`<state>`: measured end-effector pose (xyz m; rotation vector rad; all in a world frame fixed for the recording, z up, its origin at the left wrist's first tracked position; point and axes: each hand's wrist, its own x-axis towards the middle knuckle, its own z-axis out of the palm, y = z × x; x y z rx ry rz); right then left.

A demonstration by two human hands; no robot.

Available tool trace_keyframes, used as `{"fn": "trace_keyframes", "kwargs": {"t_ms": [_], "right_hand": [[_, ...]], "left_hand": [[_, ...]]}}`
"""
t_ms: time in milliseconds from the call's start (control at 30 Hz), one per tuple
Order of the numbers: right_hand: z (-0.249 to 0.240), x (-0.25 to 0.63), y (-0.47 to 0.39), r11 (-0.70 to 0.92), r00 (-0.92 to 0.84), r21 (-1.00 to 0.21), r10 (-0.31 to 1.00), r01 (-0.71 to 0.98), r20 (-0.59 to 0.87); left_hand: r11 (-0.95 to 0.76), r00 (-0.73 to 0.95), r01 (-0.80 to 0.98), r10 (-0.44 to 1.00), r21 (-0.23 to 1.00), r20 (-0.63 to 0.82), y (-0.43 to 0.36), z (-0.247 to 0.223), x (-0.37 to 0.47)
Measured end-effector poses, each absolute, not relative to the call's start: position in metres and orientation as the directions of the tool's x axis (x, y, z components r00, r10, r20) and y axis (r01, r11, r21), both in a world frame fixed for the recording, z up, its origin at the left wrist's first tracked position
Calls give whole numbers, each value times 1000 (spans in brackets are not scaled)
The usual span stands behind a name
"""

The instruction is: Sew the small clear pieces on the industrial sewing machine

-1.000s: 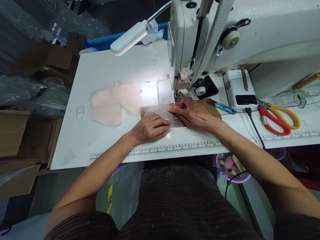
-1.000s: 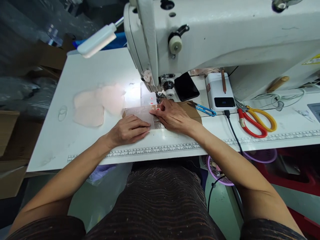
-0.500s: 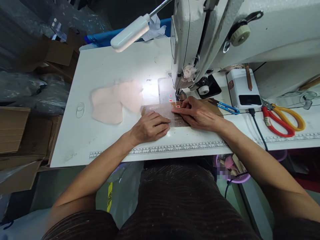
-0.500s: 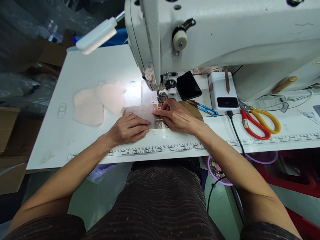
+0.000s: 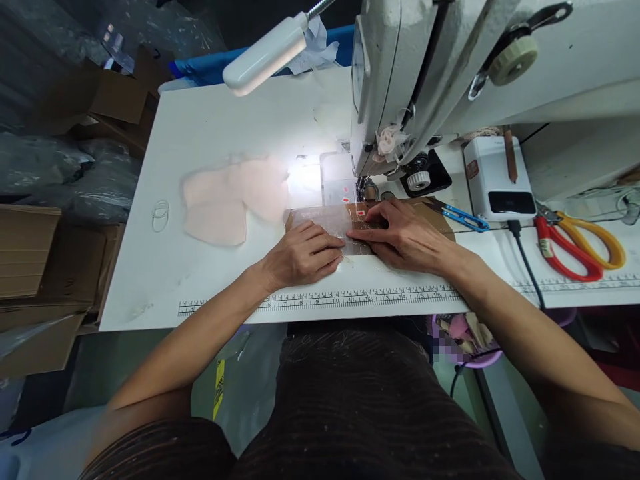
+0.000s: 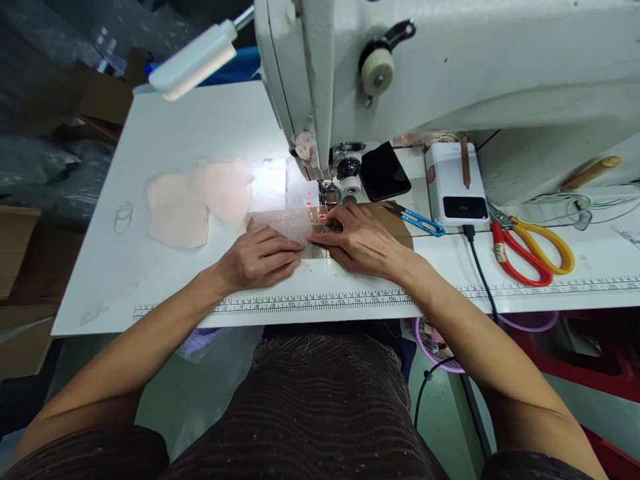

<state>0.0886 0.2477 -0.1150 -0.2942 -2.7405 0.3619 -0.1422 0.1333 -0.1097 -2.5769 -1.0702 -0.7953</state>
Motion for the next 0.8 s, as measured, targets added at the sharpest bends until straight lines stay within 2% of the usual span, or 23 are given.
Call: {"fn": "trace_keyframes", "kwargs": {"t_ms": [400,600,800], "right_hand": [[-117,88,250,925,-912,-339,279,171,302],[-122,87,252,899,-893,-413,297,142,339],[-122,85,254,894,-877,-434,296,114,379]], "left_hand": [[-691,580,723,597,-12,555,132,-108,-143],[-685,569,728,593,-14,569,132,-105,-143],[-693,569,721,588,-5,575,132,-107,-143]]}}
